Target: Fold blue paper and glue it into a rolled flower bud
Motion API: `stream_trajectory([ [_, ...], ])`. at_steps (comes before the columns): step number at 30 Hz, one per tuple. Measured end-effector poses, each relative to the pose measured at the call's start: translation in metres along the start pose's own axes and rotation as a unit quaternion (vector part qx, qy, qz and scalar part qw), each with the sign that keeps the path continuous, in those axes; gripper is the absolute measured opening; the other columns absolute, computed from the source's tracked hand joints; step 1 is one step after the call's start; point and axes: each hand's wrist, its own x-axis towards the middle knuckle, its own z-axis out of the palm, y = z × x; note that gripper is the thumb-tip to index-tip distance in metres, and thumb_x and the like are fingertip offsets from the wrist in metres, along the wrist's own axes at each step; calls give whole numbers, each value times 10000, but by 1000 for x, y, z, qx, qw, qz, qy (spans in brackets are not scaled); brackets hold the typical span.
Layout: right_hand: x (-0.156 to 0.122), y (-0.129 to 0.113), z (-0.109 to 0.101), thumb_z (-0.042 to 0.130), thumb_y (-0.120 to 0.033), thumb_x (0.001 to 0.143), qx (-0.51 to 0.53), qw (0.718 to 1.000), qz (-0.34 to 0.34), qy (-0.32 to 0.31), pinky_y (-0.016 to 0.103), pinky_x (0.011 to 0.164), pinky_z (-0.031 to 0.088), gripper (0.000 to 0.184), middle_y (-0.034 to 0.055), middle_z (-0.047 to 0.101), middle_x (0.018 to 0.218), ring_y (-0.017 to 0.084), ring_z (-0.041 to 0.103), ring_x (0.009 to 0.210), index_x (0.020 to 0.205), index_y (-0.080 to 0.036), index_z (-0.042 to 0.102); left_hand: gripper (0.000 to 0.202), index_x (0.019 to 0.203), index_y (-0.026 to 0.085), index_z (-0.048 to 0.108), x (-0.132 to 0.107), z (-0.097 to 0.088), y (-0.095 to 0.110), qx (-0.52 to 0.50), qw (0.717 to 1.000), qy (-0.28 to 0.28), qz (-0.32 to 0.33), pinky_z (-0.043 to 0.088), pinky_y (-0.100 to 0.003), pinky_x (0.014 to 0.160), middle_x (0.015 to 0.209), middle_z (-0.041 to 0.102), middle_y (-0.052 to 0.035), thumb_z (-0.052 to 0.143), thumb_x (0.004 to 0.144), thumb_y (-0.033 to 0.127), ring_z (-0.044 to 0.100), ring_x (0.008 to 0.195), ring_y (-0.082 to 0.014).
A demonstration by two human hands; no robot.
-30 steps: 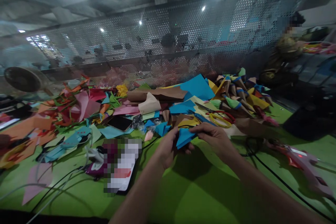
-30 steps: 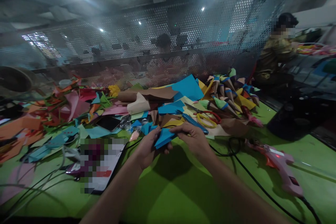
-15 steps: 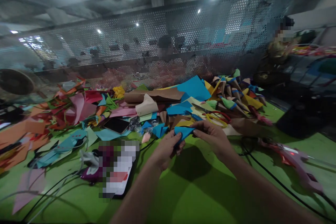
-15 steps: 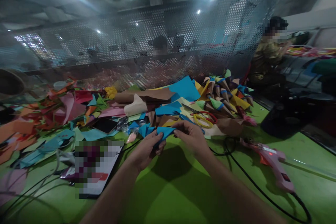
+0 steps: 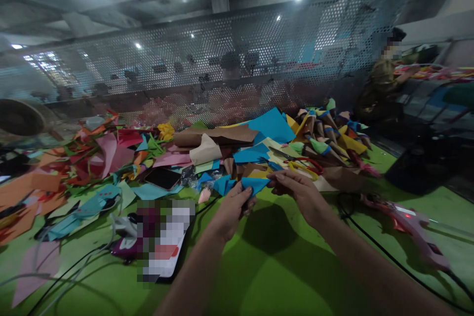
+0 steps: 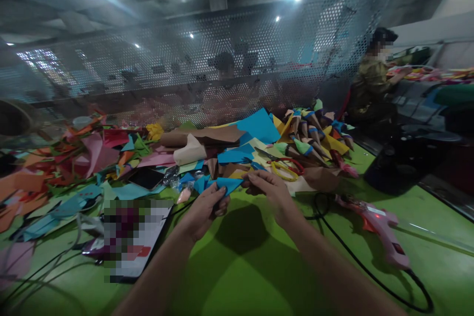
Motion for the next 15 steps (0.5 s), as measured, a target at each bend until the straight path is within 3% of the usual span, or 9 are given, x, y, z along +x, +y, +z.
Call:
stream_trajectory([
  [5, 1, 1, 1, 716, -554, 753, -105, 994, -12, -35, 291, 640, 454, 378, 57, 724, 739, 165, 604, 661, 730, -177, 731, 375, 936, 181, 528, -2, 1, 0, 32, 999, -13, 15, 241, -174, 491, 624, 414, 67, 697, 778, 477, 346, 542, -69],
  [10, 3, 5, 1, 690, -550, 766, -172, 983, -57, -16, 289, 599, 431, 367, 31, 677, 679, 171, 579, 645, 717, -186, 703, 418, 947, 187, 523, -2, 0, -1, 52, 998, -11, 15, 242, -186, 498, 641, 427, 63, 685, 779, 533, 350, 546, -74],
  [15, 2, 6, 1, 659, -503, 791, -219, 972, -89, 3, 273, 553, 381, 334, -4, 596, 606, 150, 510, 585, 653, -200, 645, 349, 892, 187, 499, 0, 0, -2, 76, 997, -16, 31, 227, -197, 496, 613, 398, 73, 657, 806, 487, 317, 532, -76],
])
